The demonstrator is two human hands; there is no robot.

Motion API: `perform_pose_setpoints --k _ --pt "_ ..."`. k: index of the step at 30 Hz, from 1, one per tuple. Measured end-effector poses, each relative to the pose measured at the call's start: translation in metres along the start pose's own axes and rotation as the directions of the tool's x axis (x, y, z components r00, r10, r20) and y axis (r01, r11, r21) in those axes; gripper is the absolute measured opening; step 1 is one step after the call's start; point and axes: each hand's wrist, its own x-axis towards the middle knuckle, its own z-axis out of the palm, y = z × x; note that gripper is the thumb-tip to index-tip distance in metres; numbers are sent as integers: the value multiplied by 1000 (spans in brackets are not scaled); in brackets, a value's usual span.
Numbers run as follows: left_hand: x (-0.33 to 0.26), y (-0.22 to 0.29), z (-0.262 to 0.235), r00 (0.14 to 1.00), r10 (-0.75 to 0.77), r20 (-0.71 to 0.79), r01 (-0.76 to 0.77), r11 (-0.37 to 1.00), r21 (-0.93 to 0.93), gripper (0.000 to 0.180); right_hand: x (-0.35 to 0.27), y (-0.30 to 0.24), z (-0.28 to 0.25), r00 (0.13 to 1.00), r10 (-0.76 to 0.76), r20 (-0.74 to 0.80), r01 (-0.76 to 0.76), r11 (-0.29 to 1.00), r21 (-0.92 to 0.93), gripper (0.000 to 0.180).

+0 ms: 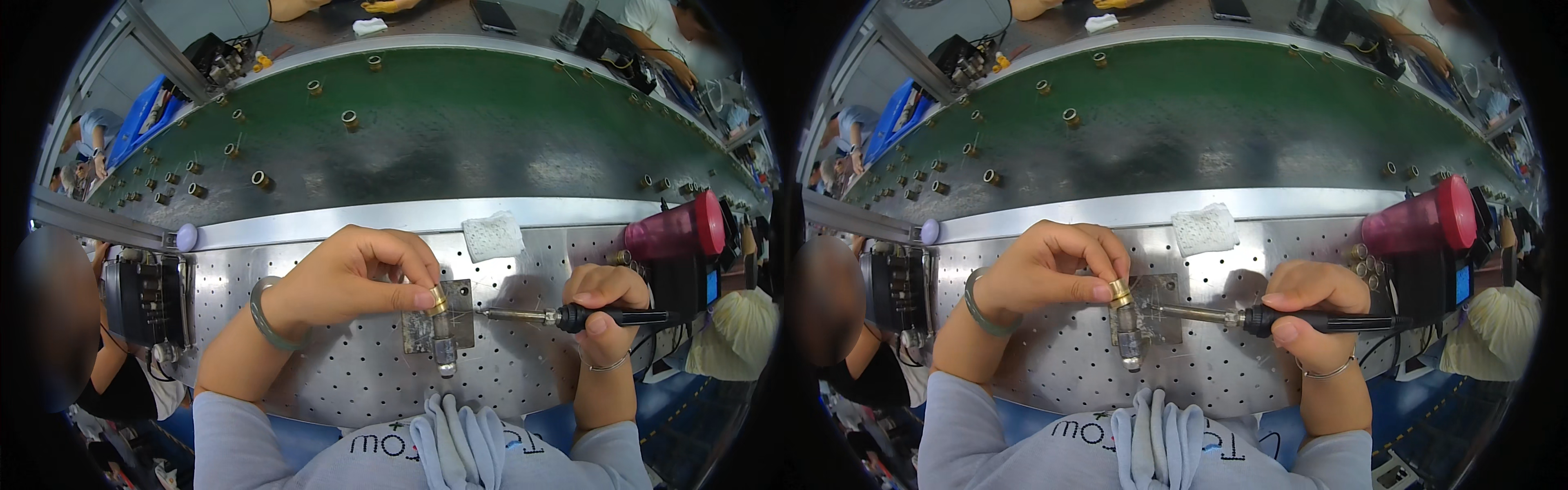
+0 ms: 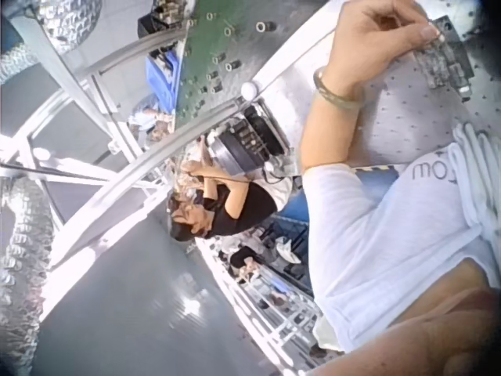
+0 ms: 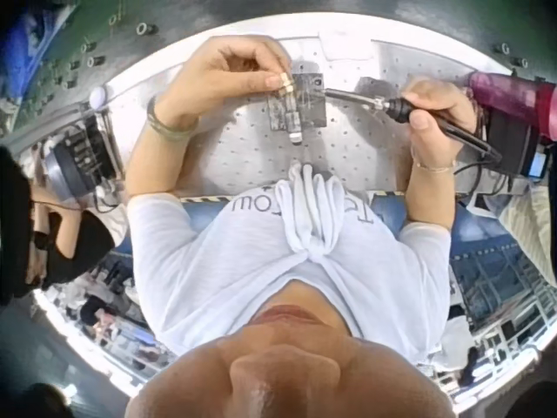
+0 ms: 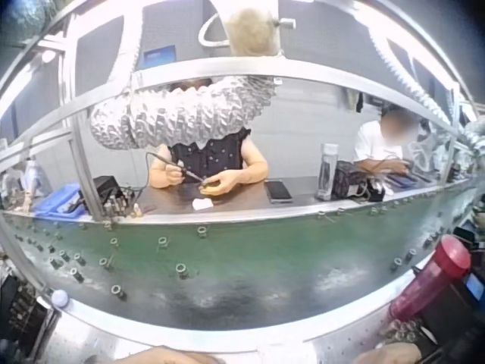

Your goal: The person uses a soldering iron to apply solder to small cylindrical metal components held in a fixture. They repeatedly pick up components from a conveyor belt, solder them, and place them back on the belt.

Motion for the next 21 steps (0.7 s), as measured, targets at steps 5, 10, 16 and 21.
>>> perform_pose_setpoints --k 5,10,16,21 --pt "6 -4 5 986 -150 67 162 955 -248 26 -2 1 -4 999 -4 40 4 1000 2 19" --pt "6 -6 9 971 -194 137 228 924 -308 37 -1 4 -4 992 1 124 0 1000 0 19" --pt "3 -14 8 975 -159 158 198 939 -282 31 1 7 0 983 -4 182 9 1000 -24 21" --pt "3 -11 8 973 -165 164 205 941 -270 28 1 9 1 983 -4 184 9 1000 -27 22"
